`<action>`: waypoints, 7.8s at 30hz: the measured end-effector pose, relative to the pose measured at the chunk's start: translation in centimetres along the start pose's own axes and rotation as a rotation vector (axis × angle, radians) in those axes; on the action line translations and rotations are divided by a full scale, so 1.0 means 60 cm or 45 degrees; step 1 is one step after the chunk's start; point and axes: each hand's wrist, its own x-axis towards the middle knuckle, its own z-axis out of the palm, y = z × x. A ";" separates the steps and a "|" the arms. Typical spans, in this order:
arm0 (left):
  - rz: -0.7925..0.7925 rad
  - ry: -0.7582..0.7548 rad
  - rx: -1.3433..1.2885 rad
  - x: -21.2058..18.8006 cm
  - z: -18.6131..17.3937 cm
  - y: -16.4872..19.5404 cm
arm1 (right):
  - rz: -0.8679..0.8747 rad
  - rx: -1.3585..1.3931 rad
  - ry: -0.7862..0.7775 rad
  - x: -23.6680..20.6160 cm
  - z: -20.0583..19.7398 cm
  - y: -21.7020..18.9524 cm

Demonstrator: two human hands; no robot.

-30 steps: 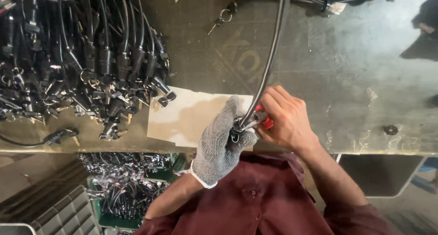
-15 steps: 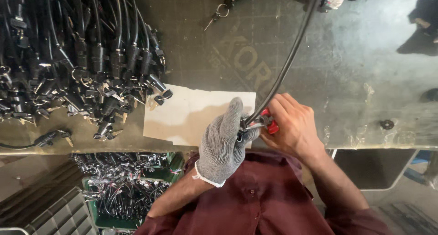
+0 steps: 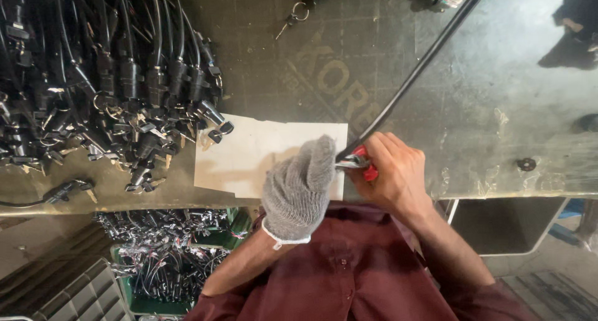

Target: The person repeatedly picks up black wire harnesses with exposed inner wires, positions a connector housing over the wires, and uses red-handled pliers to crimp the connector onto each harness. Finished harnesses are placed on the table to the right.

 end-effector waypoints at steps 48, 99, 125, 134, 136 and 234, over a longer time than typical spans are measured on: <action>-0.147 -0.295 0.417 0.071 -0.021 -0.140 | -0.433 -0.479 0.378 0.328 0.029 0.207; 0.115 -0.384 -0.040 0.184 0.113 -0.112 | -0.435 -0.140 0.130 0.341 -0.041 0.210; -0.597 -0.632 -2.266 0.069 0.025 -0.030 | 0.081 1.042 0.320 0.111 -0.045 -0.013; -0.740 -0.358 -2.418 0.051 0.071 -0.017 | 0.498 2.164 -0.054 0.024 -0.027 -0.035; -0.656 -0.383 -2.508 0.062 0.062 -0.008 | -0.142 1.382 -0.405 0.013 -0.038 -0.077; -0.283 -0.192 -1.006 0.078 -0.022 -0.064 | -0.109 0.765 -0.082 0.020 0.031 0.021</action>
